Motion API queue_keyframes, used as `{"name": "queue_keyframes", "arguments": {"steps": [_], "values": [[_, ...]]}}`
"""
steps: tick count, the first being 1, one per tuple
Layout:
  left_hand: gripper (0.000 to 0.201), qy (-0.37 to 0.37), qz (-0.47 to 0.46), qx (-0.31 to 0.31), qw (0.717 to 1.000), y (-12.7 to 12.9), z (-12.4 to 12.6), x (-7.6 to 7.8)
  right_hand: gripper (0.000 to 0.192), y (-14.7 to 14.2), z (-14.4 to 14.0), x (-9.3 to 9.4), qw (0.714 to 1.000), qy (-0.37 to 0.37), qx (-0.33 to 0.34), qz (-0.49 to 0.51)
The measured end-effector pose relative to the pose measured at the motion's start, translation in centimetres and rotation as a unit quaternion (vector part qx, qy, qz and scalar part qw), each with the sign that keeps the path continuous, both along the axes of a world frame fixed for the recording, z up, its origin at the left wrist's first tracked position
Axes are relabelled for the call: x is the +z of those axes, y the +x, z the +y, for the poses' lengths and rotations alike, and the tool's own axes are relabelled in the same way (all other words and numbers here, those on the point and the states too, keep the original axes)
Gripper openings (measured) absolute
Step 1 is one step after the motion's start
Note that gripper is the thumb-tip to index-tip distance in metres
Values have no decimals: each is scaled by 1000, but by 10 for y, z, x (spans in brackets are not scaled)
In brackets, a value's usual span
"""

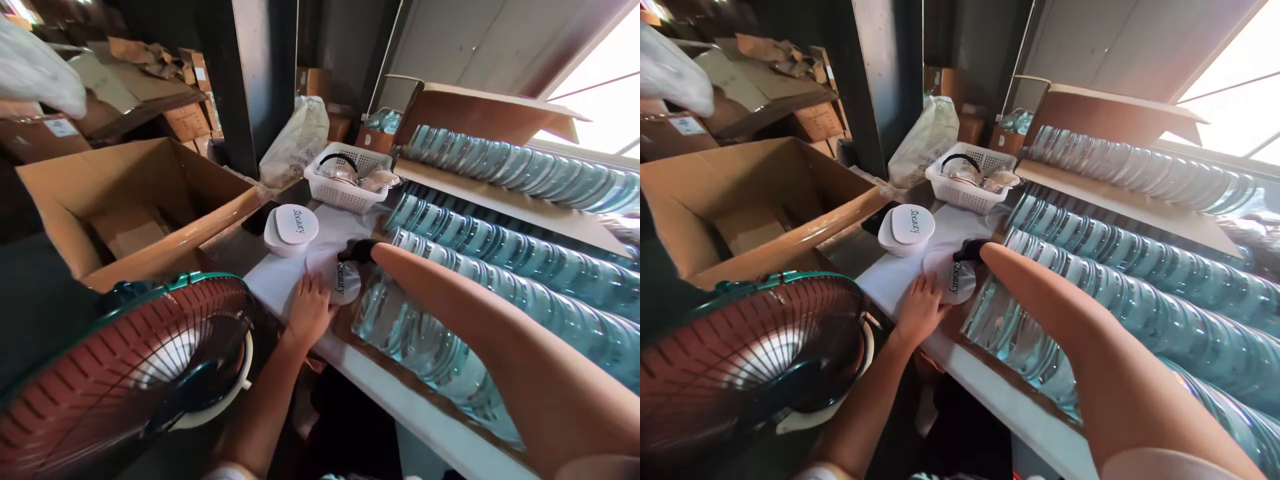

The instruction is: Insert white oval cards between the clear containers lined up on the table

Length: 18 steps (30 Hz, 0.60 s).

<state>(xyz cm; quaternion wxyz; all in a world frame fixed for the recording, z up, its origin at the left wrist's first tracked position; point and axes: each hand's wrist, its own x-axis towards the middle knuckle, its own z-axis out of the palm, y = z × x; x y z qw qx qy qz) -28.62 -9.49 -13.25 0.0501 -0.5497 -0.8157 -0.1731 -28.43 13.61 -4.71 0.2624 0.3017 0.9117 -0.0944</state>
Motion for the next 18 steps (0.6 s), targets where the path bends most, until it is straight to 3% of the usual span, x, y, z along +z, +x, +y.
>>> {"name": "queue_keyframes", "arguments": {"steps": [5, 11, 15, 18], "values": [[53, 22, -5, -14, 1000, -3, 2, -5, 53, -2, 14, -15, 992, -120, -44, 12], [55, 37, -14, -35, 999, -7, 0, -5, 51, 7, 10, -10, 970, -213, -92, 77], [55, 36, -30, -41, 998, -8, 0, -7, 49, 14, 7, -6, 959, -258, -88, 74], [53, 42, -35, -38, 998, -4, -3, -7, 43, 11, 5, -6, 965, -248, -63, 61]]}}
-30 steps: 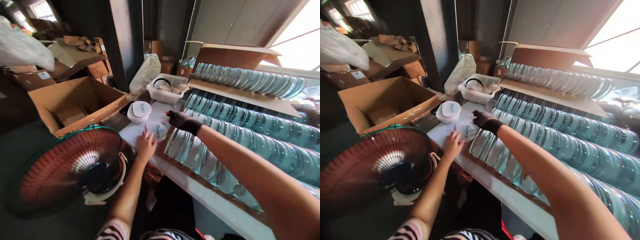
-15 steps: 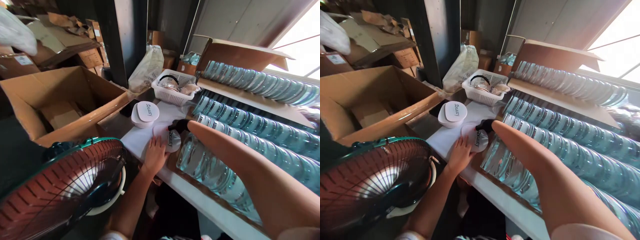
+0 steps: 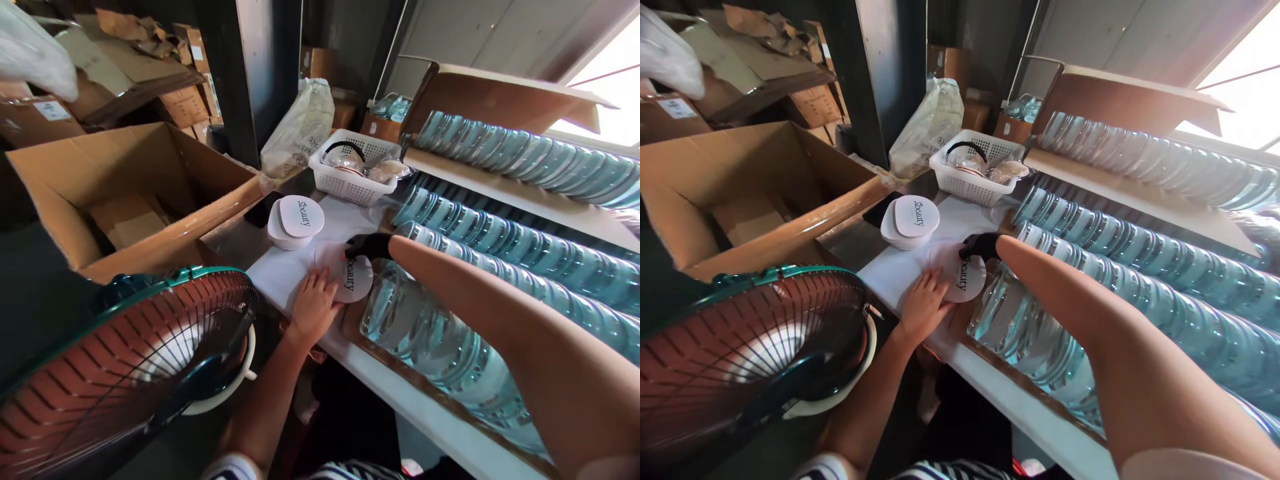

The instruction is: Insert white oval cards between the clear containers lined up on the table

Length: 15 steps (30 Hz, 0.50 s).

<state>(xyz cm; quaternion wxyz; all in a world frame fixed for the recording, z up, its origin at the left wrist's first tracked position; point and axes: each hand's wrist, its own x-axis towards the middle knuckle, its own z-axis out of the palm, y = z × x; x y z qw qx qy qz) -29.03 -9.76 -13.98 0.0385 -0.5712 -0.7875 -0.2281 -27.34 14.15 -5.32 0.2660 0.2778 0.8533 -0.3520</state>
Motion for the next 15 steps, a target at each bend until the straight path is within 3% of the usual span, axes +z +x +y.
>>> {"name": "queue_keyframes", "arguments": {"steps": [5, 8, 10, 12, 15], "values": [[56, 46, -24, 16, 999, 13, -21, -9, 36, -18, -15, -3, 996, 64, 68, -5], [67, 153, -78, 42, 984, 21, -44, -29, 48, -27, -36, -4, 988, 86, 127, -12], [75, 248, -156, 105, 950, 29, -59, -46, 52, -32, -51, -5, 981, 94, 167, -19], [84, 338, -293, 186, 875, 39, -71, -59, 54, -37, -65, -5, 974, 94, 203, -23], [81, 400, -567, 229, 683, 56, -77, -65, 60, -44, -82, -5, 966, 101, 238, -21]]}}
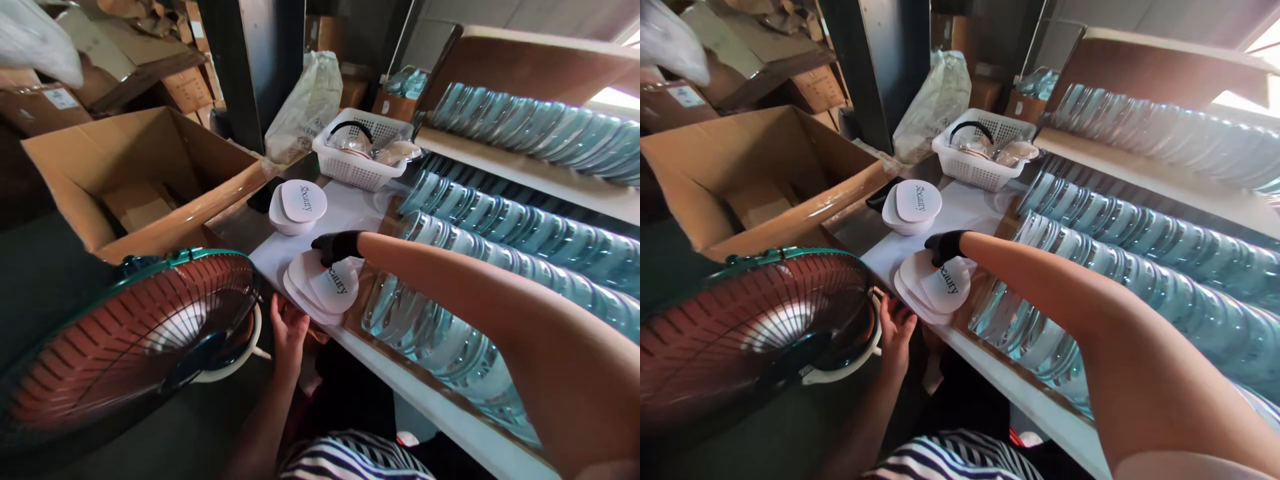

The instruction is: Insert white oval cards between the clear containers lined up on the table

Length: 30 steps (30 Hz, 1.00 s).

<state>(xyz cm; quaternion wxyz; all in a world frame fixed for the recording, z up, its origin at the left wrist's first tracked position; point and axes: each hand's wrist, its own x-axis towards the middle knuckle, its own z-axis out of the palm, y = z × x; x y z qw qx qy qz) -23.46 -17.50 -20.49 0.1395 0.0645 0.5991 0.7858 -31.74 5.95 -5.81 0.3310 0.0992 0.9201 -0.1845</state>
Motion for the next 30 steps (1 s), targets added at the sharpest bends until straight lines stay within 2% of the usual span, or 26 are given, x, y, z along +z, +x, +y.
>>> {"name": "queue_keyframes", "arguments": {"steps": [2, 3, 6, 10, 12, 14, 16, 18, 20, 22, 23, 25, 28, 30], "values": [[69, 69, -143, -35, 987, 7, 0, 5, 64, -3, -10, 3, 1000, 12, 13, 5], [64, 84, -183, -45, 979, 10, 1, 10, 66, -4, -16, 5, 1000, 19, 17, 9], [58, 93, -225, -48, 969, 12, 3, 24, 72, -3, -39, 12, 999, 37, 27, 20], [61, 107, -258, -30, 960, 12, 3, 34, 58, 5, -73, 15, 999, 18, 49, 11], [60, 118, -260, -23, 958, 13, 0, 35, 56, 10, -81, 15, 999, -5, 49, 22], [60, 111, -256, -13, 960, 17, -6, 36, 67, 19, -81, 15, 998, -18, 26, 51], [61, 87, -248, 9, 965, 23, -15, 39, 79, 32, -75, 14, 995, -40, -18, 90], [64, 76, -228, 29, 970, 28, -20, 45, 85, 52, -70, 14, 987, -102, -78, 100], [69, 103, -187, 23, 977, 30, -18, 54, 75, 75, -67, 19, 968, -200, -120, 90], [73, 145, -135, -8, 980, 24, -5, 64, 50, 95, -64, 33, 955, -246, -128, 108], [75, 160, -107, -26, 981, 17, 4, 68, 39, 101, -61, 43, 954, -235, -122, 138], [79, 169, -48, -42, 984, 0, 24, 73, 32, 107, -54, 64, 960, -148, -113, 208], [85, 127, 41, 1, 991, -26, 51, 69, 45, 101, -41, 85, 963, 46, -107, 243], [85, 81, 81, 24, 993, -38, 61, 61, 49, 94, -33, 84, 963, 113, -93, 227]]}}
